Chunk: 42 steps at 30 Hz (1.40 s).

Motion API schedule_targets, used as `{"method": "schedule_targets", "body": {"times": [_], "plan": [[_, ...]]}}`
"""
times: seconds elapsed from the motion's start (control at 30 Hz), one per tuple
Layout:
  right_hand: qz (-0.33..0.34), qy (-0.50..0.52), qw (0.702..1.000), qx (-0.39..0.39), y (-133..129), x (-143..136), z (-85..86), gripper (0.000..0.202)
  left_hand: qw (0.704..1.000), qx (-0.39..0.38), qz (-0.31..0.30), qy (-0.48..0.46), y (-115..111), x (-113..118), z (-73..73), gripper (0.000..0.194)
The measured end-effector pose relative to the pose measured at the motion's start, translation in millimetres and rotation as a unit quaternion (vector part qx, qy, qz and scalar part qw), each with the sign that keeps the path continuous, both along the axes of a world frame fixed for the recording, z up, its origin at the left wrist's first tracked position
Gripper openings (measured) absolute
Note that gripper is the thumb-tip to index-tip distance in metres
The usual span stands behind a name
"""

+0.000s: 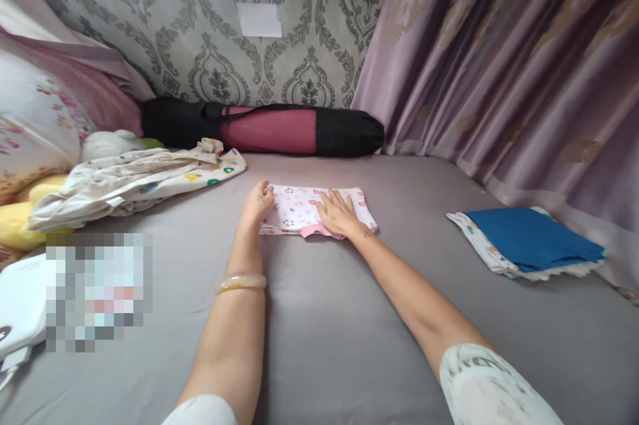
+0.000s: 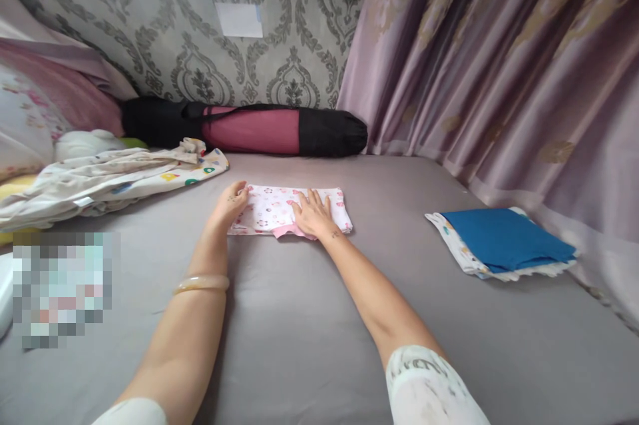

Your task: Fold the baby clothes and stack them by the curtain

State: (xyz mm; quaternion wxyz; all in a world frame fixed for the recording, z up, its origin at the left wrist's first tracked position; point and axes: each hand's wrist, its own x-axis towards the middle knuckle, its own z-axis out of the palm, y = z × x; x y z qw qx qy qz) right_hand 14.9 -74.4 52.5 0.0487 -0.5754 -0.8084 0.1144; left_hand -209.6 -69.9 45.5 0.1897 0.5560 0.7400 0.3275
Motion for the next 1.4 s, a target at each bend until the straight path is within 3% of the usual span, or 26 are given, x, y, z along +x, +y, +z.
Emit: {"method": "schedule_targets", "body": {"times": [0.17, 0.33, 0.5, 0.67, 1.0, 1.2, 1.4], "plan": [[-0.001, -0.007, 1.000, -0.006, -2.1, -3.4, -6.4, 0.067, 0.998, 0.036, 0.007, -0.041, 2.3, -2.1, -5.4, 0.044], [-0.004, -0.014, 1.000, -0.024, -0.6, -4.3, -0.6, 0.066, 0.998, 0.042, 0.008, -0.054, 5.4, -2.6, -7.4, 0.041], [0.005, 0.026, 1.000, -0.002, -1.0, -30.5, 2.6, 0.064, 0.998, 0.041, 0.014, -0.047, 5.0, -0.9, -6.5, 0.039], [0.014, 0.040, 0.999, -0.016, -2.0, -56.6, -5.7, 0.063, 0.998, 0.043, 0.003, -0.044, 1.4, -0.9, -4.4, 0.040], [0.010, 0.026, 1.000, -0.014, -1.3, -57.9, -9.2, 0.063, 0.998, 0.038, 0.021, -0.046, 2.2, -1.0, -3.4, 0.039], [0.021, 0.044, 0.999, -0.004, 3.7, -78.8, -4.2, 0.060, 0.993, 0.063, 0.058, -0.078, 6.9, -10.1, -12.7, 0.040], [0.022, 0.060, 0.998, -0.009, 4.4, -94.9, -10.7, 0.061, 0.986, 0.072, 0.111, -0.103, 10.1, -20.4, -16.5, 0.040]]}}
